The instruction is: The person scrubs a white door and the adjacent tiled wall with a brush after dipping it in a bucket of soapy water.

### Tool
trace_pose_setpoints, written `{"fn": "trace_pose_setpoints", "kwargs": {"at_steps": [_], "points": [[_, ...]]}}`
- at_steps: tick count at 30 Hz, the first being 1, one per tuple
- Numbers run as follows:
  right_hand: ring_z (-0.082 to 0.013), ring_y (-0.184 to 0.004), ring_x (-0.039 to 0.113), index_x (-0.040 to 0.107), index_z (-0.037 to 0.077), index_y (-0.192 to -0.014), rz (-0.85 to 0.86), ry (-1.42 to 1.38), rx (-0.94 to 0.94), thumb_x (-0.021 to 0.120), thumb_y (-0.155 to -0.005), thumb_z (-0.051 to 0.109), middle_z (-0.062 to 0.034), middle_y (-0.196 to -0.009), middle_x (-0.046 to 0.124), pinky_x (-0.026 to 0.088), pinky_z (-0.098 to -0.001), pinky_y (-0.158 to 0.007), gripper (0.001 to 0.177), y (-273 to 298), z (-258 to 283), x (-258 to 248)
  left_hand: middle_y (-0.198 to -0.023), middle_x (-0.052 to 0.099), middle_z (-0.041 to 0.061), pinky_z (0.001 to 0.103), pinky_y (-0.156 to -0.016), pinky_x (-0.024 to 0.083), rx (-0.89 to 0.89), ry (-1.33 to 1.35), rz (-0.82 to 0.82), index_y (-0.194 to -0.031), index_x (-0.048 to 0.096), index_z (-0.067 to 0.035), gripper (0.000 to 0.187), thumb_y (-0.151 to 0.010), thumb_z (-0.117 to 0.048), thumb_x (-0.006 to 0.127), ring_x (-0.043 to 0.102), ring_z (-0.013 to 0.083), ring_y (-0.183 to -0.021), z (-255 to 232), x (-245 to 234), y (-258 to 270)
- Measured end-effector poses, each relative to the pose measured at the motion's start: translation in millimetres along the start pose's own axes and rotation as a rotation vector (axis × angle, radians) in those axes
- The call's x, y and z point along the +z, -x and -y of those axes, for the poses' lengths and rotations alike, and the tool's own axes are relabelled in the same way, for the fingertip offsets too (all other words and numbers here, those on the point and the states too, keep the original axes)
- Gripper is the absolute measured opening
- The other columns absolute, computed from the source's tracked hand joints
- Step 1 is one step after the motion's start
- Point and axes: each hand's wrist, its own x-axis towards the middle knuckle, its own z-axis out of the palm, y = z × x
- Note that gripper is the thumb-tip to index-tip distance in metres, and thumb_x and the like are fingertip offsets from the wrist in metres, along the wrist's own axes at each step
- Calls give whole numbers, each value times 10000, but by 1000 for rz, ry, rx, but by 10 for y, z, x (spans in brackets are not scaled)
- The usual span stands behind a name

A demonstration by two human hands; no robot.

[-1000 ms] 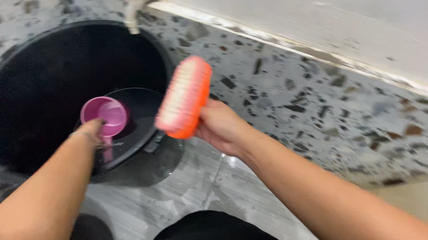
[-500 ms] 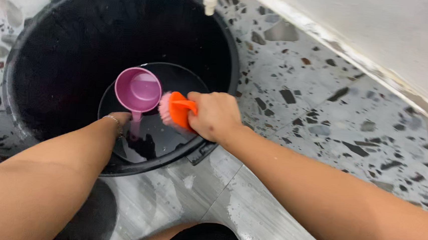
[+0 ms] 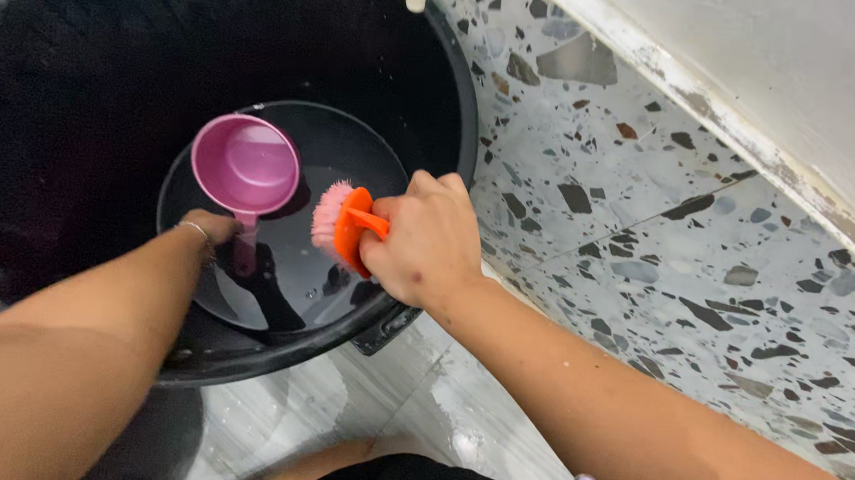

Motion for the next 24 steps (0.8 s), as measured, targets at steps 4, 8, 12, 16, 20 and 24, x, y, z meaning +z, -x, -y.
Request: {"fn": "trace_pose_setpoints", "kwargs": {"at_steps": [4,8,12,16,20,24], "points": [[-252,-816,573,771,132,-649,39,17,16,670,-744,253,-66,-652,667,422,-387,-829,184,7,-3,6,-1073,737,232,477,-786,614,-49,66,80,-1157,687,97,368,-902,-163,736,750,339,-914,-33,62,73],[-253,-803,572,768,128,-648,-3,27,-11,673,-750,256,-61,-647,669,426,-389,-818,189,-9,-6,37,-1216,683,236,486,-936,577,50,-157,67,-1315,589,27,547,-870,-238,766,709,328,-1093,-228,205,260],[-253,-793,580,750,117,-662,-47,31,-77,678,-755,268,-63,-672,677,423,-405,-825,191,-2,-37,55,-1305,629,252,519,-1003,506,33,31,117,-1397,564,12,675,-942,-468,697,642,390,-1177,-248,325,296],[-256,-783,581,735,115,-640,-6,40,-74,675,-737,264,-64,-672,688,415,-415,-809,188,-5,-14,24,-1338,564,303,516,-975,498,185,-364,-184,-1385,522,25,722,-870,-415,772,608,449,-1162,-207,621,162],[-254,-778,582,729,118,-640,-8,24,-62,666,-746,265,-56,-665,692,416,-411,-811,193,-10,-15,14,-1417,650,204,509,-982,590,192,-853,15,-1390,644,-69,551,-890,-286,732,682,396,-1215,-127,819,-202],[-261,-781,583,725,125,-644,-29,20,-81,665,-753,285,-66,-683,692,410,-415,-793,203,-21,-24,10,-1180,650,153,455,-825,533,203,-753,308,-1182,670,-65,373,-857,-232,746,641,315,-1007,-116,1444,-150]]}}
